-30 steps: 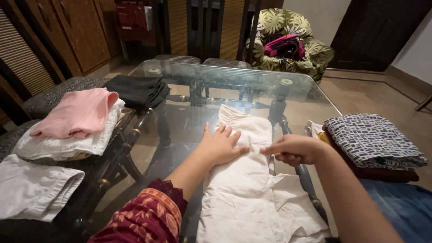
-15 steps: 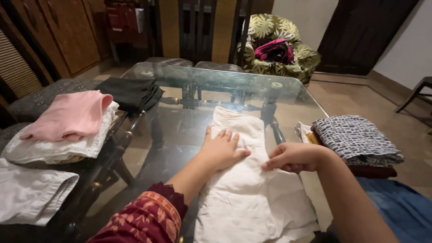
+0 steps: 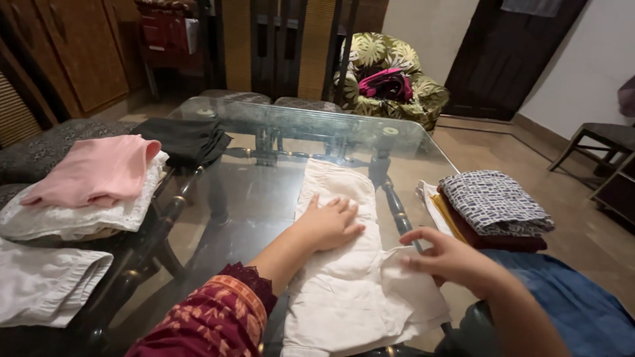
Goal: Folding various laundry items such as shirts and undergarments on a glass table.
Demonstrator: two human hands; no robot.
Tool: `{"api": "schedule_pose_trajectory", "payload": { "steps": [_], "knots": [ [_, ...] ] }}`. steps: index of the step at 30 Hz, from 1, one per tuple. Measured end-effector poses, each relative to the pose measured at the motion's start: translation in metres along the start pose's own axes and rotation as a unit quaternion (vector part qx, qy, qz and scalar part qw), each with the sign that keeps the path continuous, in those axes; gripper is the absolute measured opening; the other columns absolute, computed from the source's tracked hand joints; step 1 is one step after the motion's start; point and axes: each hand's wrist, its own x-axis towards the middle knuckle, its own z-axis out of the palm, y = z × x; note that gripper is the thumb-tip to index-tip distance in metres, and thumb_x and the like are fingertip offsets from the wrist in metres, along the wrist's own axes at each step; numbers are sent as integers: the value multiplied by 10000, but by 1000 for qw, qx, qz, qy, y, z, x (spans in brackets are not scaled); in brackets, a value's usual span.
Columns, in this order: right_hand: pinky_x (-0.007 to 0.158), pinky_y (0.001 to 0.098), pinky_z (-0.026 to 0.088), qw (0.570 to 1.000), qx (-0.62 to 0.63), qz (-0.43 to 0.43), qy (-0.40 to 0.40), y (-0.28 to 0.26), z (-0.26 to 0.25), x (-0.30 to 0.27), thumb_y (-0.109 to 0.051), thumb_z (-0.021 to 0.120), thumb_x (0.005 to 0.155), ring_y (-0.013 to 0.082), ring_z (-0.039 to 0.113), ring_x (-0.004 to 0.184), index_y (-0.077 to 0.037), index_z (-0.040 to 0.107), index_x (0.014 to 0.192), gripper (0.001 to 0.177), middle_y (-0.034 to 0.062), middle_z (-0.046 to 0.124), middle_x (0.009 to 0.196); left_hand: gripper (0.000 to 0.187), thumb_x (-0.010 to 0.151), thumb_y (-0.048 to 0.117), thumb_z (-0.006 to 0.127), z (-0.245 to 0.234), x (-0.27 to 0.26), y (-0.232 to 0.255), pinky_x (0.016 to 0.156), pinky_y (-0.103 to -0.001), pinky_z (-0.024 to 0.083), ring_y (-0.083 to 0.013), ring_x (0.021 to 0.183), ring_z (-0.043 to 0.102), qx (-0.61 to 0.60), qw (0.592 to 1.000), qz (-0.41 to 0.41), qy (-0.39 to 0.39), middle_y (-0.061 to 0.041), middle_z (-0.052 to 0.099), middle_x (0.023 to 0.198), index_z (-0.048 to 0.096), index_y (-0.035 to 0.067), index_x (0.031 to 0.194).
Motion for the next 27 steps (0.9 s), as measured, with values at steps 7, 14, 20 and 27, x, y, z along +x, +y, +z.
{"api": "schedule_pose_trajectory", "payload": {
  "steps": [7, 14, 20, 27],
  "knots": [
    [568, 357, 543, 998, -36, 35, 21, 21, 5, 17, -367, 808, 821, 212, 671, 672, -156, 629, 1266, 524, 144, 767, 950, 932, 897, 796, 300, -28, -25, 29, 1205, -680, 55, -285, 1575, 143, -9, 996, -26, -81, -112, 211, 1687, 265, 200, 1613],
    [698, 326, 596, 983, -180, 43, 9, -10, 13, -12, -559, 797, 794, 175, 754, 823, -81, 720, 1206, 636, 71, 799, 970, 938, 892, 807, 276, -24, -28, 29, 1207, -680, 49, -294, 1574, 140, 4, 998, -20, -62, -102, 214, 1688, 253, 212, 1617],
    [826, 327, 559, 988, -11, -95, -125, 3, 8, -7, -458, 761, 841, 179, 716, 928, -28, 749, 1175, 545, 86, 794, 1010, 919, 893, 797, 281, -23, -27, 30, 1202, -676, 55, -298, 1568, 146, 16, 998, -26, -62, -96, 204, 1689, 259, 227, 1614],
    [1082, 346, 508, 942, -65, -236, -229, -24, 34, -28, -257, 751, 827, 186, 656, 1245, -136, 746, 1299, 487, 34, 730, 1287, 918, 896, 796, 306, -22, -27, 29, 1197, -665, 104, -285, 1570, 153, 11, 998, -16, -57, -107, 215, 1689, 282, 214, 1606]
  ]
}}
